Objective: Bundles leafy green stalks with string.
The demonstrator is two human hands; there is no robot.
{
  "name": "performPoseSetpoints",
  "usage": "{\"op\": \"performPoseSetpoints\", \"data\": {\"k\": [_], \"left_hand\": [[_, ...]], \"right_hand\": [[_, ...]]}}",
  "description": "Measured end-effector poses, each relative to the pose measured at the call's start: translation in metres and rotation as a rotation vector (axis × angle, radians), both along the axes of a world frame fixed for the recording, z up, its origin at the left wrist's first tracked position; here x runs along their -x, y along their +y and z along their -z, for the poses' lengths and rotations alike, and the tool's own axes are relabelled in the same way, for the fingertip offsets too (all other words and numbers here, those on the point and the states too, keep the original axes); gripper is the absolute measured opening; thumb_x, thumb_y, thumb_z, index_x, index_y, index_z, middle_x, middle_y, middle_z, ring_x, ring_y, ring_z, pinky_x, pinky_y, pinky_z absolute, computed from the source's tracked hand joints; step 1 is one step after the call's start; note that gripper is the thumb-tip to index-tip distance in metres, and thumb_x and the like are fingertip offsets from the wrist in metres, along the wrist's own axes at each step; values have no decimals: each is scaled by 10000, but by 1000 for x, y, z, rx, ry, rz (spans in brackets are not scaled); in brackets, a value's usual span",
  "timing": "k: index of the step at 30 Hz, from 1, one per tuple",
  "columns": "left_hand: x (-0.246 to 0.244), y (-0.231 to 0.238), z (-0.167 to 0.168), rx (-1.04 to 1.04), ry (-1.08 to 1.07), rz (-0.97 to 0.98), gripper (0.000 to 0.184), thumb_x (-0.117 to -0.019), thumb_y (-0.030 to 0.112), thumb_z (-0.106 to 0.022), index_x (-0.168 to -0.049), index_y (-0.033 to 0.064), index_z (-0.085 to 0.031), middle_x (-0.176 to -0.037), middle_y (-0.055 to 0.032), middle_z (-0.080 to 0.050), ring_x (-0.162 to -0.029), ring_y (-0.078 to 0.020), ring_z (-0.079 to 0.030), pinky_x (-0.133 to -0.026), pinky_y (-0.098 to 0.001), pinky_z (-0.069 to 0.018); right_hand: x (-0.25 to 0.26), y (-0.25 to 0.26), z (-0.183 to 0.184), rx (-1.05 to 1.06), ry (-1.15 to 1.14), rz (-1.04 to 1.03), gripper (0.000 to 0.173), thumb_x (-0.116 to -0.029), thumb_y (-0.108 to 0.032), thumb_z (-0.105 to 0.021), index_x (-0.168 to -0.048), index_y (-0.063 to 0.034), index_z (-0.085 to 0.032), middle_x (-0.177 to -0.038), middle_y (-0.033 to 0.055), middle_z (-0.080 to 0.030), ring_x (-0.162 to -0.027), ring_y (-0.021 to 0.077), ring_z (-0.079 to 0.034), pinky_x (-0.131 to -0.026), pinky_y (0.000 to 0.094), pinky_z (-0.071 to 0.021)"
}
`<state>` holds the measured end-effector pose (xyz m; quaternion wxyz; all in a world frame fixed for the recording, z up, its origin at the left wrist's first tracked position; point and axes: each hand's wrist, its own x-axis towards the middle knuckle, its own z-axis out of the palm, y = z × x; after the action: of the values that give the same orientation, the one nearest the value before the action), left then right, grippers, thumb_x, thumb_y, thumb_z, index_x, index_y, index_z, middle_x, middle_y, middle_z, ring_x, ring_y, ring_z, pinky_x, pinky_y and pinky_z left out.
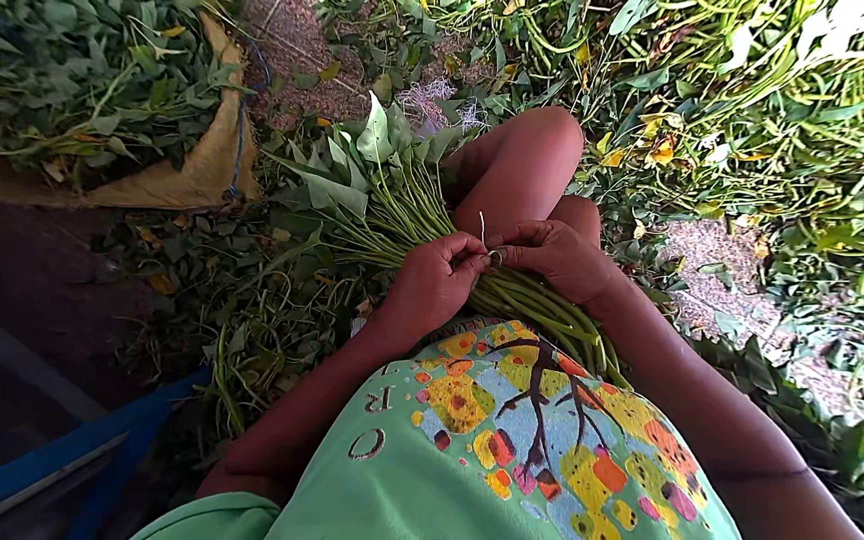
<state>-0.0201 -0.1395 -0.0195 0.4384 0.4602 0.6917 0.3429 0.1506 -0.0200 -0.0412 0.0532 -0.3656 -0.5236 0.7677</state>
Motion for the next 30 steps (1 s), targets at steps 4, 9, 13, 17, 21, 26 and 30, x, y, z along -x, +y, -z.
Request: {"op": "performPoseSetpoints", "data": {"k": [4, 9, 13, 17, 21, 26, 30], "left_hand": [[-4, 1, 0, 15, -14, -60, 66, -988, 166, -697, -985, 100, -708, -833, 17, -708, -665, -17, -636, -592, -181, -522], [-8, 2, -3, 28, 39, -76, 48, -951, 135, -735, -954, 88, -724, -830, 19, -701, -631, -11, -592, -581, -184, -492], [-2, 1, -4, 129, -109, -33, 90, -994, 143, -682, -1067, 91, -687, -889, 12, -699, -613, -21, -582, -550, -172, -477], [1, 5, -4, 171, -132, -1, 183, -1015, 140, -651, -1189, 88, -634, -931, -10, -701, -629, -41, -584, -542, -191, -465], [3, 8, -3, 171, -134, 4, 193, -999, 143, -677, -1180, 97, -628, -891, -5, -697, -626, -49, -585, -538, -195, -459], [6, 7, 1, 147, -239, -18, 215, -1078, 188, -533, -1238, 97, -644, -880, -10, -710, -468, -36, -462, -421, -174, -367], [8, 12, -9, 192, -247, 49, 251, -1080, 158, -516, -1295, 107, -634, -921, -6, -702, -472, -32, -443, -427, -170, -359]], "right_hand": [[-8, -5, -6, -133, 36, -48, 155, -933, -15, -711, -1075, -40, -770, -916, 30, -751, -757, 51, -686, -686, 198, -585], [-1, -7, -2, -73, 16, 52, 106, -938, -15, -706, -999, -56, -783, -869, 0, -740, -731, 31, -663, -674, 194, -568], [-3, -5, 9, -28, 111, 94, 144, -962, 12, -653, -932, -65, -771, -839, -18, -736, -725, 17, -659, -679, 180, -562], [-13, 9, 22, -408, 335, -116, 90, -939, -5, -689, -975, -48, -759, -943, -44, -722, -873, -11, -659, -805, 158, -557], [-9, 12, 16, -1003, 290, -223, 110, -942, -63, -682, -971, -25, -782, -921, 68, -731, -850, 49, -666, -799, 169, -539], [-7, 6, 12, -1349, 170, -263, 153, -964, -71, -608, -958, -47, -759, -877, 119, -731, -810, 236, -707, -728, 337, -570], [-1, 0, 15, -1383, 212, -131, 116, -920, -47, -647, -917, -23, -761, -856, 121, -729, -777, 197, -696, -709, 283, -557]]}}
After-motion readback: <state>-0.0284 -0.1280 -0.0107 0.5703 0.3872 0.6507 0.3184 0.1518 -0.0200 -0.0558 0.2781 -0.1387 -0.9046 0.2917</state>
